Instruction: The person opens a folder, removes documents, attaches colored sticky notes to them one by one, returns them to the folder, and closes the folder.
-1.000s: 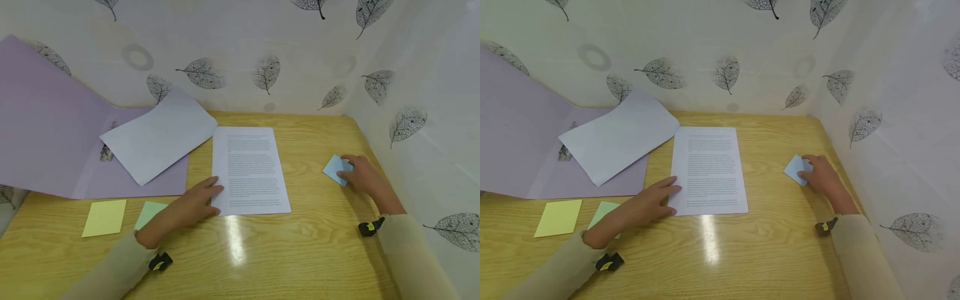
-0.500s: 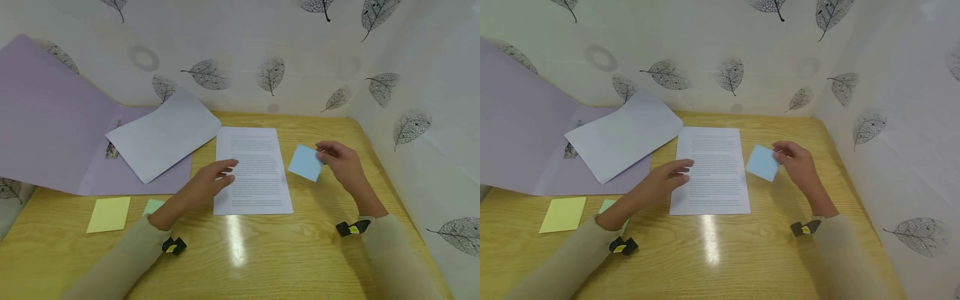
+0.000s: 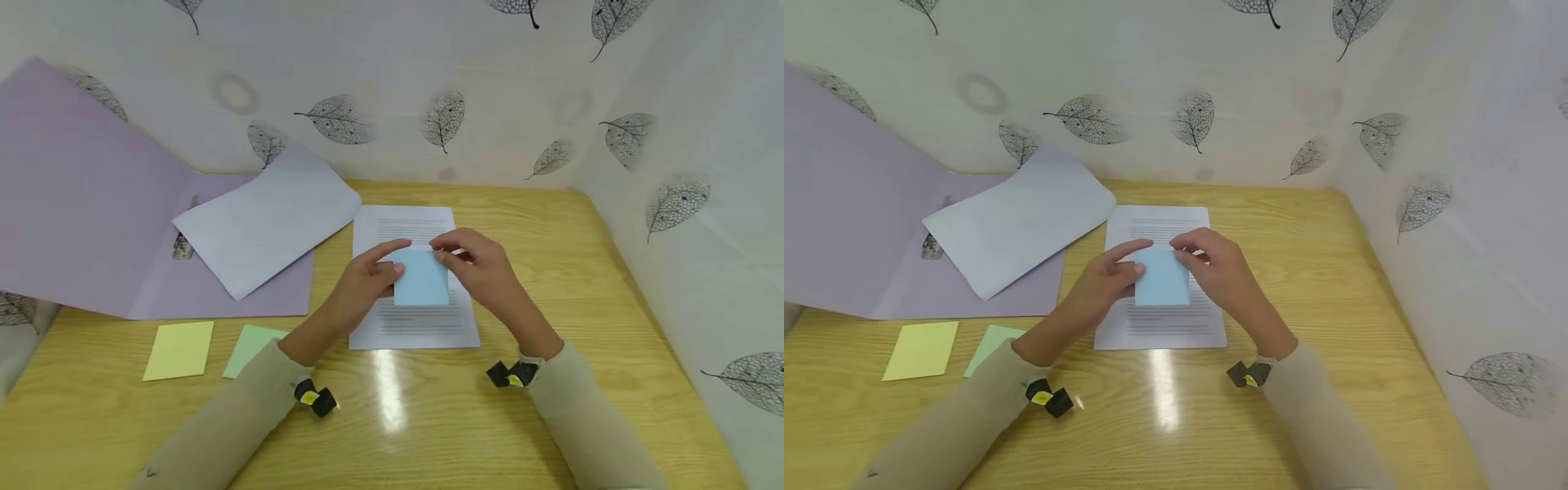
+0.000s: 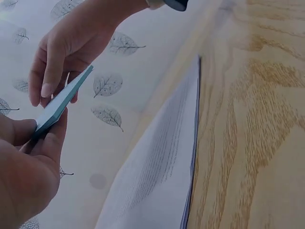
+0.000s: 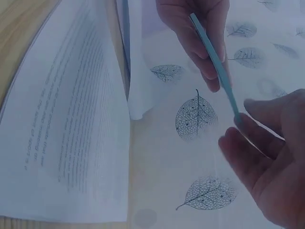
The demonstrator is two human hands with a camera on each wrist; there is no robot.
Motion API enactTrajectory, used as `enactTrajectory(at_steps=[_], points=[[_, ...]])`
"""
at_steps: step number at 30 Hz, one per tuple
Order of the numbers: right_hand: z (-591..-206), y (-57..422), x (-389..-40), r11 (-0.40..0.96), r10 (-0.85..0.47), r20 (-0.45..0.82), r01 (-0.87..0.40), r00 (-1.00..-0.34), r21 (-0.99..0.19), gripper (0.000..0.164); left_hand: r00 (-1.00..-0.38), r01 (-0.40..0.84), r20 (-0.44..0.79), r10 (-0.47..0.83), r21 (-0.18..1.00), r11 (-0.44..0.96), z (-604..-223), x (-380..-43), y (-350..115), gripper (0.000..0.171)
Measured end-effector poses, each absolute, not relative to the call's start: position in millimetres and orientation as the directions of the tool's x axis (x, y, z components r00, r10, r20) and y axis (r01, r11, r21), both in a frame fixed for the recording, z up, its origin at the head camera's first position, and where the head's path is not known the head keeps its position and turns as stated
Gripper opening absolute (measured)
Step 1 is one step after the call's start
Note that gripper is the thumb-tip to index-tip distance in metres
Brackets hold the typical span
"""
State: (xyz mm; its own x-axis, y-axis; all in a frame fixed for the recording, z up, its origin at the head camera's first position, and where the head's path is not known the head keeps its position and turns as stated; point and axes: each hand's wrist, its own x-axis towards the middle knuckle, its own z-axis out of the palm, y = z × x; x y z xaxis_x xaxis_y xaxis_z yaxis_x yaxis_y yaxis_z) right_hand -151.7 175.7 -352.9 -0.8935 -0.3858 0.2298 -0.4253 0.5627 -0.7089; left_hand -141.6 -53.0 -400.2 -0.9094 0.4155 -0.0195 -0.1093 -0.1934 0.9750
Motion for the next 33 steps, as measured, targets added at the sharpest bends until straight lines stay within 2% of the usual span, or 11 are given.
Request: enactTrajectory(at_steps=[3, 6, 9, 13, 20, 23, 28, 29, 33], points=[[-354.8, 171.8, -146.4, 0.616, -0.508, 0.313, -0.593, -0.802, -0.519, 0.047, -0.93, -0.1, -0.02, 0.366, 0.974, -0.202, -400.4, -141.9, -56.4, 0.041], [-356.5, 167.7, -141.0, 0.622, -0.619, 0.33, -0.701, -0.713, -0.348, 0.075, -0.939, -0.097, -0.021, 0.344, 0.974, -0.203, -399.1, -141.9, -58.5, 0.039], [-358.0, 163.8, -138.5, 0.631, -0.658, 0.317, -0.73, -0.683, -0.265, 0.085, -0.939, -0.1, -0.026, 0.344, 0.975, -0.2, -397.7, -141.5, -59.5, 0.039], [-359.3, 162.8, -138.2, 0.646, -0.649, 0.292, -0.712, -0.702, -0.275, 0.077, -0.935, -0.106, -0.031, 0.355, 0.975, -0.193, -398.0, -141.6, -60.1, 0.041], [-359.3, 165.9, -140.8, 0.634, -0.63, 0.216, -0.654, -0.746, -0.412, 0.05, -0.928, -0.184, -0.112, 0.355, 0.967, -0.177, -400.0, -145.0, -59.8, 0.04], [-359.8, 165.8, -142.6, 0.608, -0.621, 0.272, -0.671, -0.735, -0.426, 0.032, -0.925, -0.206, -0.131, 0.356, 0.961, -0.184, -399.1, -144.9, -59.8, 0.04], [-363.3, 163.4, -146.5, 0.58, -0.582, 0.446, -0.731, -0.68, -0.359, 0.005, -0.921, -0.234, -0.149, 0.359, 0.951, -0.204, -395.4, -143.0, -58.6, 0.041], [-363.9, 162.8, -147.0, 0.583, -0.574, 0.465, -0.735, -0.675, -0.347, 0.004, -0.919, -0.233, -0.148, 0.365, 0.951, -0.202, -395.7, -142.9, -58.2, 0.042], [-364.2, 160.5, -147.1, 0.589, -0.548, 0.484, -0.726, -0.682, -0.356, 0.019, -0.906, -0.217, -0.129, 0.403, 0.959, -0.181, -398.1, -143.1, -57.1, 0.047]])
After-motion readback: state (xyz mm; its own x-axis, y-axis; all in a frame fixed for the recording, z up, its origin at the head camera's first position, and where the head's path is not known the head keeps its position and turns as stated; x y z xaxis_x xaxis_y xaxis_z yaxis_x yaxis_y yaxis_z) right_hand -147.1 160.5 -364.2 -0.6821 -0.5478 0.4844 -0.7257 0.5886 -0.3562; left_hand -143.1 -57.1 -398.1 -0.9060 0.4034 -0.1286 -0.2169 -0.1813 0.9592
